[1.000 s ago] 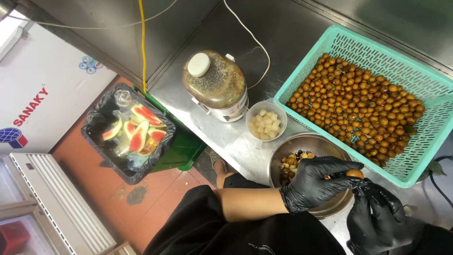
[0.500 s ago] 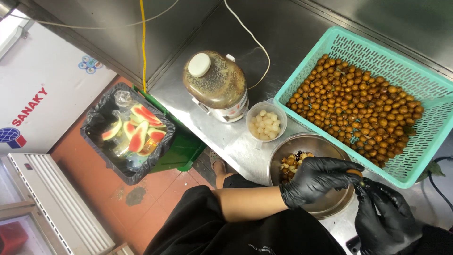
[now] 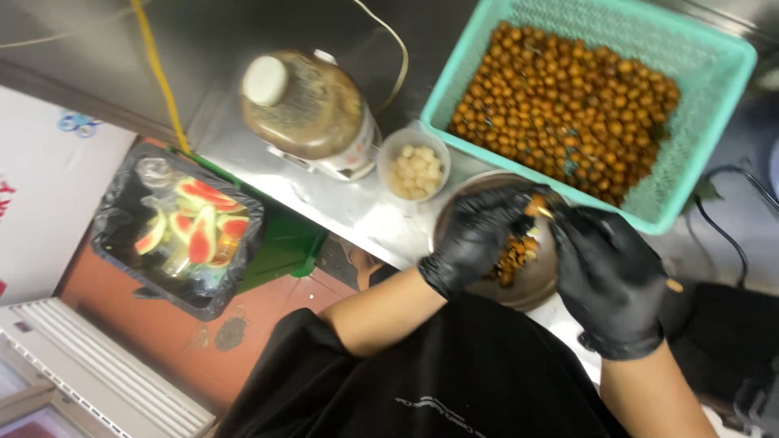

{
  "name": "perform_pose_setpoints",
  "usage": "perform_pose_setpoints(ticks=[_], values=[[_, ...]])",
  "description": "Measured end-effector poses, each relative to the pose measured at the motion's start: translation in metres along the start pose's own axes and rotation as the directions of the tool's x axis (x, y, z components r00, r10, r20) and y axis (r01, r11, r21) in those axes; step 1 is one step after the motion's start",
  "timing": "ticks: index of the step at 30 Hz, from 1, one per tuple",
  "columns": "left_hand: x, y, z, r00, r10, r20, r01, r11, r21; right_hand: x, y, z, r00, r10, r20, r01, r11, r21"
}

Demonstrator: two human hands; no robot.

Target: The person is using a small wooden stick to remove the pits from individual fruits, likely for use in a drink or dish.

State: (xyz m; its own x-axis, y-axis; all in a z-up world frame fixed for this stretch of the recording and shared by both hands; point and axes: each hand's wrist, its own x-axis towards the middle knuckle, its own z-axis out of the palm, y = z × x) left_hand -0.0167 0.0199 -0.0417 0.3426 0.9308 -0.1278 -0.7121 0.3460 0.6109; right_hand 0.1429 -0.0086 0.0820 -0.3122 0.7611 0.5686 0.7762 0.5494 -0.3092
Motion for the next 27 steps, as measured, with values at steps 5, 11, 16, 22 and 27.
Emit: perform_pose_setpoints(ticks=[5,11,16,22,27], values=[[-0.002,0.025,0.009,0.993,0.121,0.017,-0.117,0.981,-0.155,0.018,-0.011,-0.007,0.993,0.11,0.05,-0.116,0.981,0.152],[-0.006,0.029,0.006,0.994,0.078,-0.078,-0.081,0.996,-0.04,0.024,-0.012,-0.009,0.991,0.076,0.111,-0.093,0.982,0.166],[-0.014,0.037,0.014,0.963,0.269,-0.011,-0.232,0.85,0.472,0.017,-0.015,-0.004,0.985,0.12,0.126,-0.14,0.975,0.17],[-0.021,0.026,0.014,0.946,0.322,-0.036,-0.291,0.893,0.342,0.0,-0.011,0.008,0.991,0.135,-0.004,-0.131,0.966,0.225],[-0.026,0.049,0.017,0.895,0.394,0.21,-0.437,0.679,0.59,-0.001,-0.006,0.007,0.965,0.249,0.087,-0.263,0.92,0.292]])
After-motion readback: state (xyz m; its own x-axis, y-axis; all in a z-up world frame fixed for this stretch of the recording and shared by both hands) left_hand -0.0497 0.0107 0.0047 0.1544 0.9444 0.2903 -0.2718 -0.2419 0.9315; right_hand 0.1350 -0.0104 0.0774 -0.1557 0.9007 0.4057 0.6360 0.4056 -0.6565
